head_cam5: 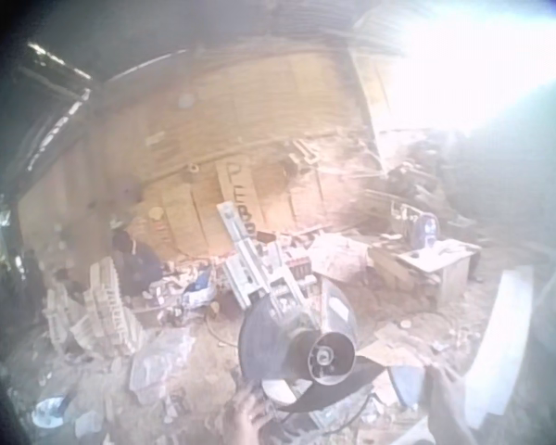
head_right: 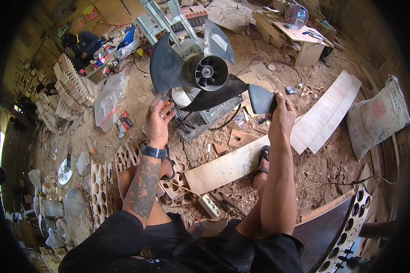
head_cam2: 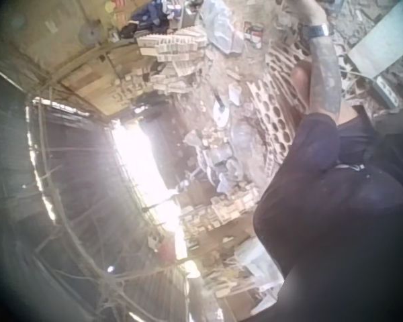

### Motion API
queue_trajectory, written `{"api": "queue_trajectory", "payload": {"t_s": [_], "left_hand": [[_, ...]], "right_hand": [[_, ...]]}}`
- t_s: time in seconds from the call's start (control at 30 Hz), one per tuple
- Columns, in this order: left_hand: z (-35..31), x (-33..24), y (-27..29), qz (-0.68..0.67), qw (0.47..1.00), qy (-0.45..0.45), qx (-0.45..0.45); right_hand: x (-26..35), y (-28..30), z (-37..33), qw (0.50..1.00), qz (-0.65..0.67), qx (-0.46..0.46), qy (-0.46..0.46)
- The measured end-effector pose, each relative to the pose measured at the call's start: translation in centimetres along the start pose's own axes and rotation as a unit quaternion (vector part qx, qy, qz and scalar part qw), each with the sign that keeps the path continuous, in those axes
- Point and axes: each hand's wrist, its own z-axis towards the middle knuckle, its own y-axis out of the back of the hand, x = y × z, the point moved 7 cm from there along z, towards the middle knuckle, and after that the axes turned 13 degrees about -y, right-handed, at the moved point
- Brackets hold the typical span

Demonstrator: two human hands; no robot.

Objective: The person sits on the floor and aligns a small black plastic piece onto a larger curved black component. They then apply glue from a white bottle along the seam and press the pieces together to bond them.

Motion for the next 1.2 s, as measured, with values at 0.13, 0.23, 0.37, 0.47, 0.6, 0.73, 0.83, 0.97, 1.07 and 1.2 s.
{"api": "queue_trajectory", "payload": {"t_s": [0.13, 0.23, 0.37, 0.47, 0.6, 0.73, 0.83, 0.97, 1.07, 1.2], "left_hand": [[0.7, -0.7, -1.2, -0.082, 0.996, 0.02, -0.008], [1.0, -1.1, -1.4, -0.086, 0.996, 0.003, -0.025], [1.0, -1.6, -1.6, -0.067, 0.998, -0.011, -0.005], [1.1, -1.5, -1.4, -0.075, 0.997, -0.002, 0.001], [1.2, -1.2, -1.0, -0.063, 0.998, 0.007, 0.0], [1.3, -1.0, -1.0, -0.067, 0.998, 0.006, 0.008], [1.2, -0.8, -0.8, -0.08, 0.996, 0.025, -0.003], [1.3, -0.8, -0.8, -0.083, 0.996, 0.031, -0.001], [1.3, -0.6, -0.7, -0.076, 0.996, 0.037, -0.009], [1.3, -0.7, -0.7, -0.079, 0.996, 0.033, -0.018]], "right_hand": [[-0.1, -0.3, -0.2, 0.999, 0.021, 0.034, 0.009], [0.0, -1.3, -0.6, 0.996, 0.028, 0.086, 0.027], [-0.3, -1.7, -0.8, 0.996, 0.028, 0.084, 0.008], [-0.5, -1.8, -0.7, 0.997, 0.028, 0.073, -0.001], [-0.8, -2.5, -0.6, 0.996, 0.04, 0.082, 0.003], [-1.1, -3.5, -0.9, 0.994, 0.037, 0.1, 0.003], [-0.9, -4.1, -1.4, 0.993, 0.033, 0.116, 0.005], [-0.7, -5.1, -1.9, 0.985, 0.019, 0.172, 0.021], [-0.8, -5.4, -2.0, 0.981, 0.018, 0.189, 0.038], [-1.1, -6.0, -2.1, 0.969, 0.032, 0.243, 0.039]]}}
